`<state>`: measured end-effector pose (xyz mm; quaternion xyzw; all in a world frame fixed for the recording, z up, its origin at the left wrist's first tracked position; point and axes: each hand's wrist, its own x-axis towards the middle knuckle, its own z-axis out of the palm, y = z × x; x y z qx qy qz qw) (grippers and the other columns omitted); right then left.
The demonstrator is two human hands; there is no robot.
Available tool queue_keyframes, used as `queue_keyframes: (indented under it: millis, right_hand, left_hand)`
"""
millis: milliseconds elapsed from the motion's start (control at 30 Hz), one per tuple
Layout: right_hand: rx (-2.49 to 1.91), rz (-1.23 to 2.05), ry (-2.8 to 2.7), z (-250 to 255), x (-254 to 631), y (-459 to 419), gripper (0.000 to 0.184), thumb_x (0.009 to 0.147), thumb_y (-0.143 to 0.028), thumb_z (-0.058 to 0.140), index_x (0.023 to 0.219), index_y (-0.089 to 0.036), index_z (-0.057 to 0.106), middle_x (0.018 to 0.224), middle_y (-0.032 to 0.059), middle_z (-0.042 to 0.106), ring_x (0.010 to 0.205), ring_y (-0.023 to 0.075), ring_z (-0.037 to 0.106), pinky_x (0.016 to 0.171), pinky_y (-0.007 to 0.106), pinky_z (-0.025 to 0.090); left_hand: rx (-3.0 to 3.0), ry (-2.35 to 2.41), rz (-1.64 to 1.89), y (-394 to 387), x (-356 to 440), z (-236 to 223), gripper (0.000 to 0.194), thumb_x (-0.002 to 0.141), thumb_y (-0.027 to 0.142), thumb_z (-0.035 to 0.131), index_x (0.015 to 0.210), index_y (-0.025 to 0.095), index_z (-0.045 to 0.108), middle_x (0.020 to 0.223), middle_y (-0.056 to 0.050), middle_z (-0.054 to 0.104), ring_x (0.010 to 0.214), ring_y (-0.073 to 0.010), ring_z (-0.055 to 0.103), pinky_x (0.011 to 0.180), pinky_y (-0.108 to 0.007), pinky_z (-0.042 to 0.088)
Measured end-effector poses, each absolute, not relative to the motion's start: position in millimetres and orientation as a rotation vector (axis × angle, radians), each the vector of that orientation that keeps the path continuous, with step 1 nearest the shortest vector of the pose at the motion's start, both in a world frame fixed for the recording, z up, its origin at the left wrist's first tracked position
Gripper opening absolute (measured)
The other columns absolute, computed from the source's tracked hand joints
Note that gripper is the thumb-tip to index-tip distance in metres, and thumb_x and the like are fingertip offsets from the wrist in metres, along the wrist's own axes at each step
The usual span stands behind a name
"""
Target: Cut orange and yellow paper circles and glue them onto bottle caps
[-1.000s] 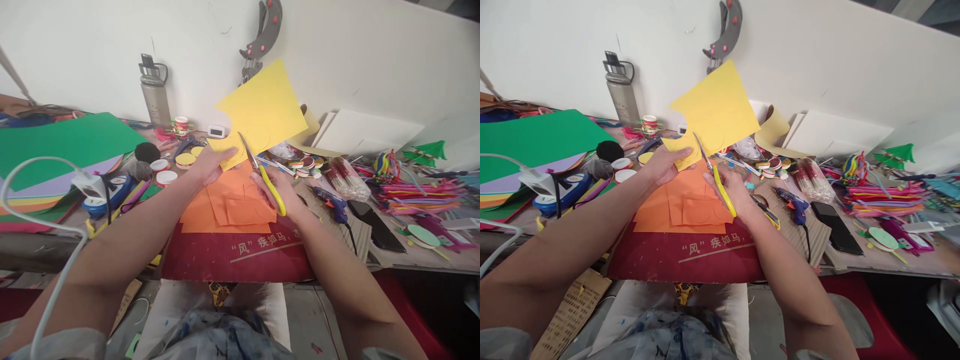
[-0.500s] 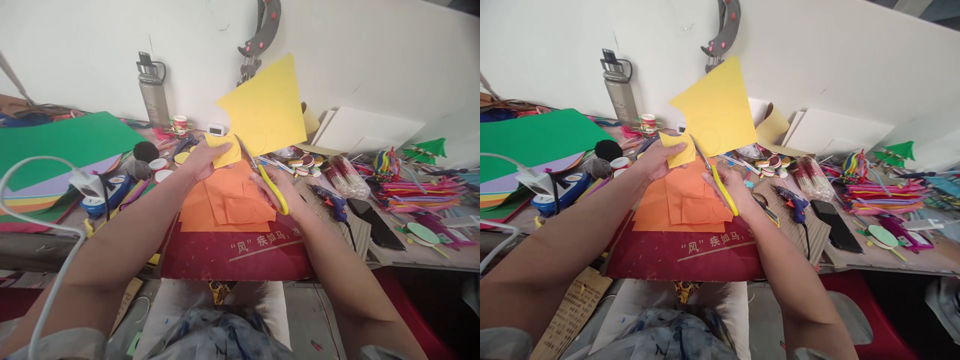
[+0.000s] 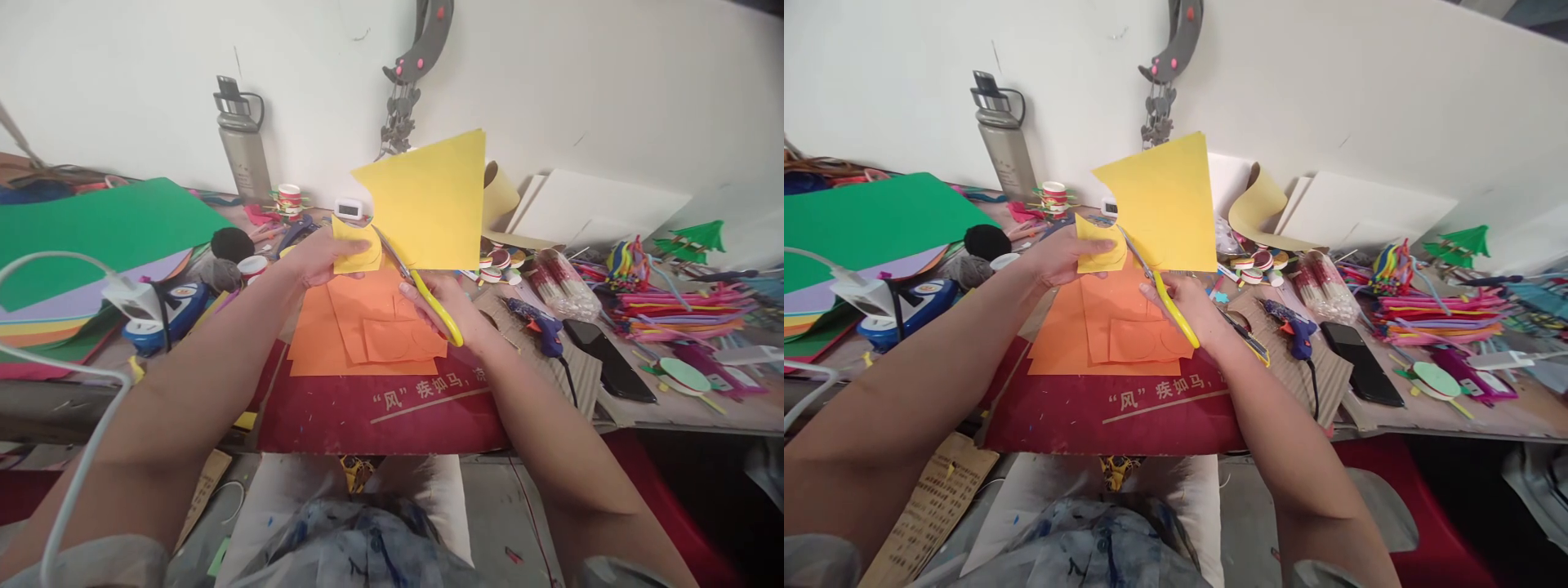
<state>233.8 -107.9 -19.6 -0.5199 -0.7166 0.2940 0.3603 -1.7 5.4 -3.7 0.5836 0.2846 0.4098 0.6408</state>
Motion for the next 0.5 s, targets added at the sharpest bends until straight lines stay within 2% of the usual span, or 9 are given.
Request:
queue_keyframes:
  millis: [100, 333, 500]
  right_hand:
    - [-1.344, 0.798, -1.848, -19.7, 233.2, -109.0, 0.069, 0.091, -0.092, 0.066, 0.079, -0.025, 0.051, 0.057, -0.0035, 0.048, 0.048, 0.0112, 0.044, 0.042, 0.024, 0.034]
    - [-1.372, 0.901, -1.849, -21.8, 234.6, -107.7, 0.068, 0.09, -0.091, 0.069, 0.085, -0.024, 0.054, 0.059, -0.0048, 0.049, 0.046, 0.0096, 0.044, 0.039, 0.022, 0.035]
    - [-1.36, 0.89, -1.856, -22.5, 233.2, -107.2, 0.069, 0.089, -0.09, 0.071, 0.08, -0.025, 0.053, 0.057, -0.0044, 0.049, 0.043, 0.0097, 0.044, 0.037, 0.023, 0.034]
  left_hand:
    - [1.345, 0.645, 0.902, 9.0, -5.7, -3.6, 0.037, 0.069, 0.026, 0.097, 0.097, 0.016, 0.075, 0.098, -0.006, 0.078, 0.085, -0.0203, 0.075, 0.059, -0.026, 0.057]
    - [1.363, 0.714, 0.796, 14.8, -13.2, -7.6, 0.044, 0.069, 0.028, 0.101, 0.104, 0.017, 0.078, 0.105, -0.005, 0.08, 0.088, -0.0192, 0.075, 0.063, -0.027, 0.06]
    - [1.399, 0.734, 0.803, 19.4, -14.0, -13.5, 0.035, 0.072, 0.026, 0.097, 0.102, 0.017, 0.08, 0.105, -0.01, 0.079, 0.083, -0.0207, 0.076, 0.062, -0.027, 0.058]
